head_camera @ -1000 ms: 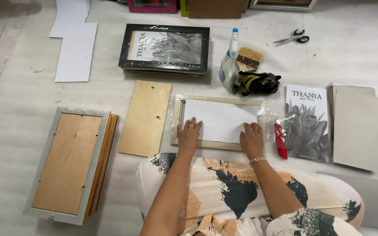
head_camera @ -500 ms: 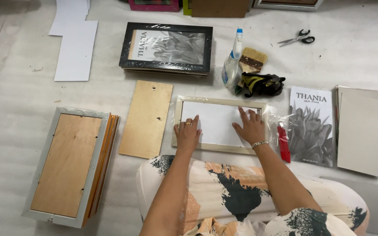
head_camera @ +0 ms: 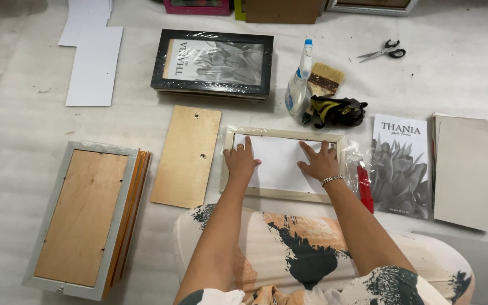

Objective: Assembling a picture frame by cleaning the glass, inserting the artwork, and securing the backing board.

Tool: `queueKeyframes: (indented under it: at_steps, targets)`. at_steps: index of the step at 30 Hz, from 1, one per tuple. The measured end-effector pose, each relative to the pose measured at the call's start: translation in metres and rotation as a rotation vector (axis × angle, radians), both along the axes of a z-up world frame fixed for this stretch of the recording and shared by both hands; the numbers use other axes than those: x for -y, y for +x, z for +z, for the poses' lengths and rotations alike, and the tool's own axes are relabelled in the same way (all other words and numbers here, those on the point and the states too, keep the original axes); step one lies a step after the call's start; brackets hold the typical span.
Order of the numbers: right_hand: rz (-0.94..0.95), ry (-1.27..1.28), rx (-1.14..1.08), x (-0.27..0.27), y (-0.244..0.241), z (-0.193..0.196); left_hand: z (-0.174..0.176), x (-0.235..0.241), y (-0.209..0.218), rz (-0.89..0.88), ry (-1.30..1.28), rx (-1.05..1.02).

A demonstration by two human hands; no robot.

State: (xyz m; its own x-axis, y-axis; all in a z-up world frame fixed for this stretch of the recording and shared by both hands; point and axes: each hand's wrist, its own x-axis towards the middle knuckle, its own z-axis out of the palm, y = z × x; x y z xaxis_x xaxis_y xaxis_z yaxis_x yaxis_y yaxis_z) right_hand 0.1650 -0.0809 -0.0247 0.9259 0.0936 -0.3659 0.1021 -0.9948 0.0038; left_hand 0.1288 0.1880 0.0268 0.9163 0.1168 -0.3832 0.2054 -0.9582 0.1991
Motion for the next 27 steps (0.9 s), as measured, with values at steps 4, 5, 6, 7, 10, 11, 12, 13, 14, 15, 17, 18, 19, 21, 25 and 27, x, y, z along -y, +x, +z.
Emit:
queueKeyframes:
  at_steps: [4, 5, 6, 7, 10, 11, 12, 13, 14, 15, 17, 18, 19, 21, 25, 27]
  targets:
    - [-0.027, 0.024, 0.043, 0.003, 0.0, -0.002, -0.009, -0.005, 0.005, 0.033, -0.019, -0.007]
    - [-0.041, 0.043, 0.044, 0.003, -0.002, 0.001, -0.01, -0.006, 0.005, 0.034, -0.032, -0.018]
    - [-0.056, 0.062, 0.045, 0.002, -0.005, 0.004, -0.012, -0.006, 0.005, 0.035, -0.044, -0.028]
    - [-0.057, 0.062, 0.046, 0.0, -0.006, 0.006, -0.012, -0.004, 0.006, 0.033, -0.044, -0.027]
    - [-0.043, 0.002, 0.009, -0.004, -0.011, 0.008, -0.024, 0.009, 0.009, 0.061, -0.008, -0.001]
    - [-0.023, -0.032, 0.009, -0.005, -0.01, 0.008, -0.034, 0.014, 0.012, -0.02, 0.064, 0.162]
    - [-0.004, -0.065, 0.009, -0.006, -0.009, 0.008, -0.044, 0.019, 0.015, -0.101, 0.137, 0.325]
    - [-0.005, -0.065, 0.007, -0.007, -0.009, 0.011, -0.043, 0.015, 0.014, -0.102, 0.137, 0.324]
    - [0.002, -0.095, -0.004, -0.008, -0.008, 0.015, -0.042, 0.011, 0.013, -0.131, 0.1, 0.262]
    - [0.009, -0.123, -0.015, -0.009, -0.006, 0.018, -0.04, 0.006, 0.014, -0.16, 0.064, 0.202]
    - [-0.007, -0.119, -0.029, -0.009, -0.006, 0.028, -0.038, -0.006, 0.016, -0.118, 0.078, 0.157]
    - [-0.022, -0.115, -0.042, -0.01, -0.006, 0.033, -0.036, -0.013, 0.016, -0.076, 0.091, 0.112]
    - [-0.024, -0.114, -0.041, -0.008, -0.005, 0.025, -0.03, -0.014, 0.016, -0.077, 0.093, 0.114]
    - [-0.029, -0.075, 0.032, -0.002, -0.008, 0.007, -0.021, -0.015, 0.012, -0.072, 0.084, 0.035]
    - [-0.015, -0.112, 0.063, -0.007, -0.015, 0.0, -0.035, 0.014, 0.016, -0.04, 0.125, 0.12]
    - [0.001, -0.159, 0.07, -0.01, -0.021, 0.004, -0.045, 0.037, 0.014, -0.168, 0.109, 0.439]
